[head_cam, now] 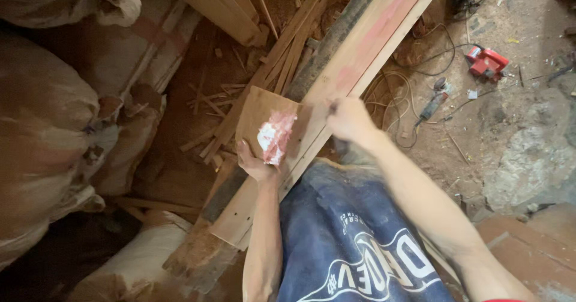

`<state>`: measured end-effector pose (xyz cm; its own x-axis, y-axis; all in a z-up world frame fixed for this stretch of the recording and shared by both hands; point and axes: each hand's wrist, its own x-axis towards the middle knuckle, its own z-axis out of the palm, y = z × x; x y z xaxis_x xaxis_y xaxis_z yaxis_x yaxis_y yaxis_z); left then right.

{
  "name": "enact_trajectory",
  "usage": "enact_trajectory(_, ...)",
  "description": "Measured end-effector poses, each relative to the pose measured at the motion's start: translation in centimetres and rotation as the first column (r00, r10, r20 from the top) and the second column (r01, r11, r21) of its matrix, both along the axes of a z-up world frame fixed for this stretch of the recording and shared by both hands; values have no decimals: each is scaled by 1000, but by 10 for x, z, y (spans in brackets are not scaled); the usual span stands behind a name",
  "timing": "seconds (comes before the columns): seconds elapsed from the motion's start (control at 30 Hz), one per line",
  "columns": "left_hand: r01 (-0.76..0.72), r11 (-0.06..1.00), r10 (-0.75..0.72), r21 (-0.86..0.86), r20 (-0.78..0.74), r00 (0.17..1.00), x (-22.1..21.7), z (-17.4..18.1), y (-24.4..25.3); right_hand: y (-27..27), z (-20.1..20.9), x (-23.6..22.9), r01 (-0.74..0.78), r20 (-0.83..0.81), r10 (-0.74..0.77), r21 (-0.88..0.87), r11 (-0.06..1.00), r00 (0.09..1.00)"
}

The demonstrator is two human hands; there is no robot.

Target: The person applies a pinkish substance to a long wooden plank using a small block. They repeatedly scoop the substance from a small wooden board and spread it along the plank's surface, occasionally flipping the plank to treat different sections.

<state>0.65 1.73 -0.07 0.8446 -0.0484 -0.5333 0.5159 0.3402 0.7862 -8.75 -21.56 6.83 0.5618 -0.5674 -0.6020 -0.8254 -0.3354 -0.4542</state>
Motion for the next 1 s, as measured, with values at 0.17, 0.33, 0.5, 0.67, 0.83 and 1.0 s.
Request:
enact_trajectory(0.17,-38,997,29,-69,-117,993,-5,13,9,-69,7,-30,-167,329,316,-409,897,890)
enact_trajectory(0.33,4,998,-9,-66,-86,996,1,19,2,-66,-18,-35,-145,362,343,-475,868,867)
enact_trajectory(0.5,12,999,-13,-32,-56,998,-3,8,5,-40,-3,-44,-139,212,228,-365,920,950)
enact_trajectory(0.67,46,996,-49,71,54,997,-9,-13,18,-114,7,9,115,205,-61,-260,959,977)
enact_trajectory(0.83,24,966,-25,258,1,1000,-9,-8,51,-105,13,49,265,-39,-266,-26,964,963)
enact_trajectory(1.0,-92,987,110,133,-136,984,1,10,80,-24,20,34,160,-99,-159,6,987,982)
